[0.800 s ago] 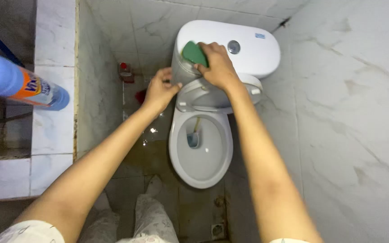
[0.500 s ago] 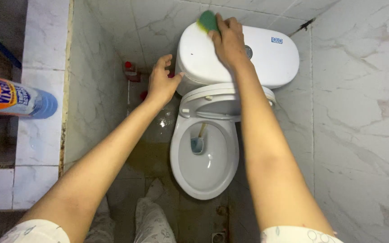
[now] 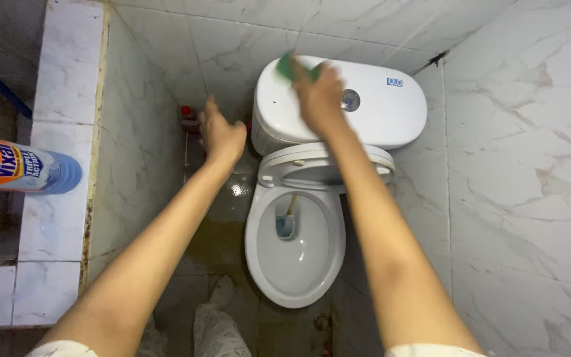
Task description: Cleaning the exterior, rim, and tank of a toilet with a sponge and scrubbing the bowl with a brush.
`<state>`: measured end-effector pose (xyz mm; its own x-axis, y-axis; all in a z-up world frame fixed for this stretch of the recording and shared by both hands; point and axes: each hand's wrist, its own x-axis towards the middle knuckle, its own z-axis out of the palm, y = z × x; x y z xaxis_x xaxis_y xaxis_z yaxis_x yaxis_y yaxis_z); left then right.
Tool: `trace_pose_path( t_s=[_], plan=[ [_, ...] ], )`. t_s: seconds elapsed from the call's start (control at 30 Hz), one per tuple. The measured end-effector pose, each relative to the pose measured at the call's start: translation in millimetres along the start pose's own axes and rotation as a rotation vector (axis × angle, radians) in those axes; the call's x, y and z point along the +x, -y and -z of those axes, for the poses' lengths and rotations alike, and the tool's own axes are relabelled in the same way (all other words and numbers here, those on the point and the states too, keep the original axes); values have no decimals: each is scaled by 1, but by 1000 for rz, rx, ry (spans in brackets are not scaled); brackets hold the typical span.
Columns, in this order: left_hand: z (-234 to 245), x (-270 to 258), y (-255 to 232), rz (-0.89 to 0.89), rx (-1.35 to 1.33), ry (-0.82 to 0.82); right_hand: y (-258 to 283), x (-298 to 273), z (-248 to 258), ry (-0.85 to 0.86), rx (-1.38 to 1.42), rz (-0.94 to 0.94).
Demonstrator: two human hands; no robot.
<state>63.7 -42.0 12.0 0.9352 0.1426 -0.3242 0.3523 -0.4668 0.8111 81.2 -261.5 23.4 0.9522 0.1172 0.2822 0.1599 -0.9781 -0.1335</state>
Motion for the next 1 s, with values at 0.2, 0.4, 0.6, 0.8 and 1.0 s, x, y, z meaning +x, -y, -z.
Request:
trace_pose_path(
  t_s=[0.2, 0.4, 0.6, 0.8, 1.0],
  plan=[
    [8, -1, 35, -45, -130, -13, 16, -33, 21, 127, -76, 79],
    [1, -8, 68, -134, -197, 50, 25, -24, -5, 90, 2, 85],
    [30, -21, 39, 12, -246, 154, -11, -10, -6, 45, -43, -55],
    [13, -18, 54, -183, -312, 139, 40, 10, -43, -100, -94, 21],
    [22, -16, 33, -185, -247, 194, -104, -68, -36, -46, -52, -246]
  ],
)
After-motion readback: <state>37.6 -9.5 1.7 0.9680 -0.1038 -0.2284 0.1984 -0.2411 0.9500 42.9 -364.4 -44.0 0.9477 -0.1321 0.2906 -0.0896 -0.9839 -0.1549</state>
